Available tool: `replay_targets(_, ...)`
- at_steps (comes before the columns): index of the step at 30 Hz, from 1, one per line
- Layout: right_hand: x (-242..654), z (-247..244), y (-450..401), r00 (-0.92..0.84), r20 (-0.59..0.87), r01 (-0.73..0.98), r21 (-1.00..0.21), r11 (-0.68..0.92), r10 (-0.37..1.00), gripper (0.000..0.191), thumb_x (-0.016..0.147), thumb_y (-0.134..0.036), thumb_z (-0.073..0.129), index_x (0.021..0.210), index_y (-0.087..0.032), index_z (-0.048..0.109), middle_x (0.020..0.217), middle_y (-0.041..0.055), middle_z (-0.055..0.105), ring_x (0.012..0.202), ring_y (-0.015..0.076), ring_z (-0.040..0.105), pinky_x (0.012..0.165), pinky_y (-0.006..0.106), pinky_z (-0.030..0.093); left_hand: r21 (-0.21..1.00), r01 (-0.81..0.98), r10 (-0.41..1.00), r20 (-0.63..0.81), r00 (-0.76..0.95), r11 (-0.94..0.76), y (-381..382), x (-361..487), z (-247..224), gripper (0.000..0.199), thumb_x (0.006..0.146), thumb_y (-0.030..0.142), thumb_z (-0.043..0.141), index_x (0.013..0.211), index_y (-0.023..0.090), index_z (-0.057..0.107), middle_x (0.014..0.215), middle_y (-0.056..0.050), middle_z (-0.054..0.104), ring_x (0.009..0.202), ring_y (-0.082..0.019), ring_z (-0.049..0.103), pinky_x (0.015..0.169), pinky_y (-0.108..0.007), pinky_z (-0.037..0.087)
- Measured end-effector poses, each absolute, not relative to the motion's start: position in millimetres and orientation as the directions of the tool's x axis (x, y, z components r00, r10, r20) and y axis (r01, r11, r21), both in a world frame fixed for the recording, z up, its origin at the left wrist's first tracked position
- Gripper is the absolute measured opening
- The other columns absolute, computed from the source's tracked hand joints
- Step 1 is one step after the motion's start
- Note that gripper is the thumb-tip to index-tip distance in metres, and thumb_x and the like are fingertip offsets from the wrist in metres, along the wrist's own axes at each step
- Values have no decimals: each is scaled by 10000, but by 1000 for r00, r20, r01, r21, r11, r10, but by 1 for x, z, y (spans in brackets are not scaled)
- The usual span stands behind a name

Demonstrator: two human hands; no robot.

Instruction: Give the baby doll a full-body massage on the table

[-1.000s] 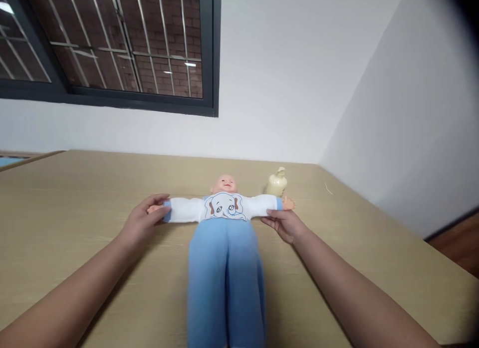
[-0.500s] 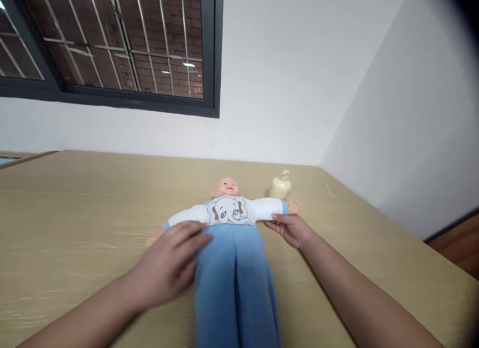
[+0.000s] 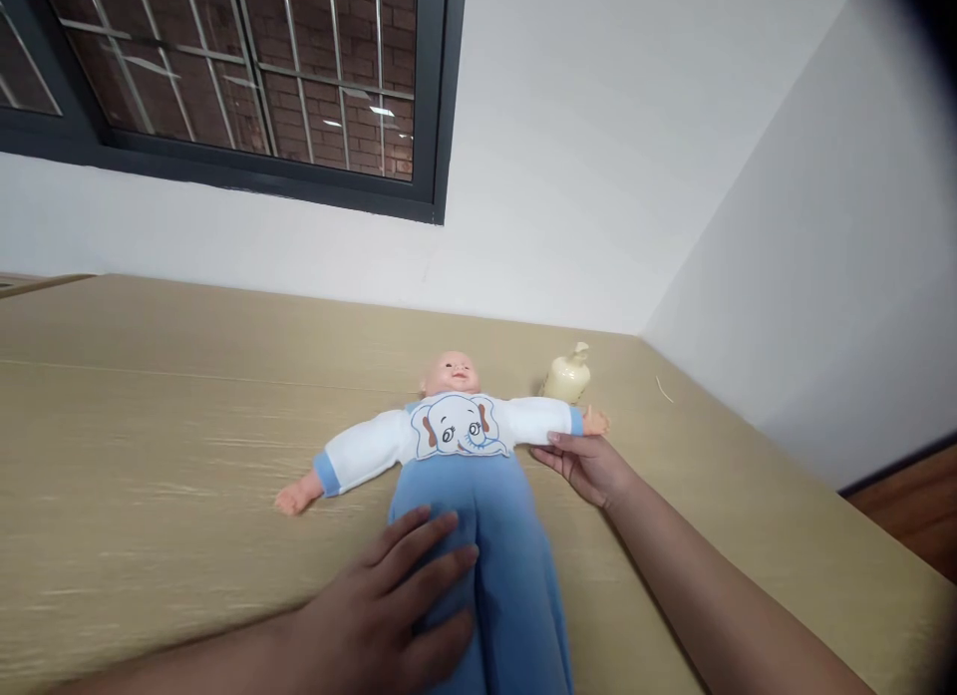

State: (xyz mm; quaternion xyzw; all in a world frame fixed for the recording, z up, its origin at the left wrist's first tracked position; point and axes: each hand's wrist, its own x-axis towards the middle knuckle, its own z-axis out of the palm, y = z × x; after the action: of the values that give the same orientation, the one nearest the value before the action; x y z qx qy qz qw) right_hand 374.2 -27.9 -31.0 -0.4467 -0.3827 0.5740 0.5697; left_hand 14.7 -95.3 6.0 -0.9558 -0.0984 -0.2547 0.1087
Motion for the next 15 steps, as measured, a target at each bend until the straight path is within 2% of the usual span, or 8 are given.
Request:
replay_targets(5,375,-33,-28,55,-96,-334,-940,-72,994,484,766,-215,824,1227,-220,675,1319,75,690,1258,314,632,1069,473,546,-145,219,120,500,858,-965,-100,12,8,297,922,253,651,1204,337,690,1347,-15,672,1356,-262,528,1193,-469,421)
replay_targets(9,375,-34,-28,50,-96,-336,-939,-74,994,466,773,-215,818,1217,-228,676,1324,68,688,1251,309,637,1079,478,537,-177,208,90,516,852,-962,-98,9,11,458,924,274,674,1362,391,606,1320,-36,684,1314,-269,571,1173,-515,431)
replay_targets(12,374,-33,-29,42,-92,-354,-933,-71,995,444,778,-215,813,1203,-225,682,1327,65,687,1260,306,632,1097,478,521,-181,241,105,547,830,-953,-96,7,13,452,936,262,663,1362,405,609,1332,-54,675,1329,-290,561,1138,-534,461)
replay_targets(14,372,-32,-28,42,-77,-372,-927,-55,996,464,778,-206,812,1220,-230,674,1341,61,680,1281,304,616,1109,481,508,-130,265,144,577,804,-956,-95,7,13,429,946,260,657,1342,421,619,1362,-51,656,1338,-276,558,1127,-493,481)
replay_targets(15,371,-31,-29,45,-68,-378,-925,-46,997,482,776,-201,814,1235,-233,666,1347,60,676,1290,306,608,1111,489,503,-64,273,185,587,788,-960,-94,6,13,430,948,269,658,1341,437,612,1375,-41,649,1329,-262,568,1119,-461,493)
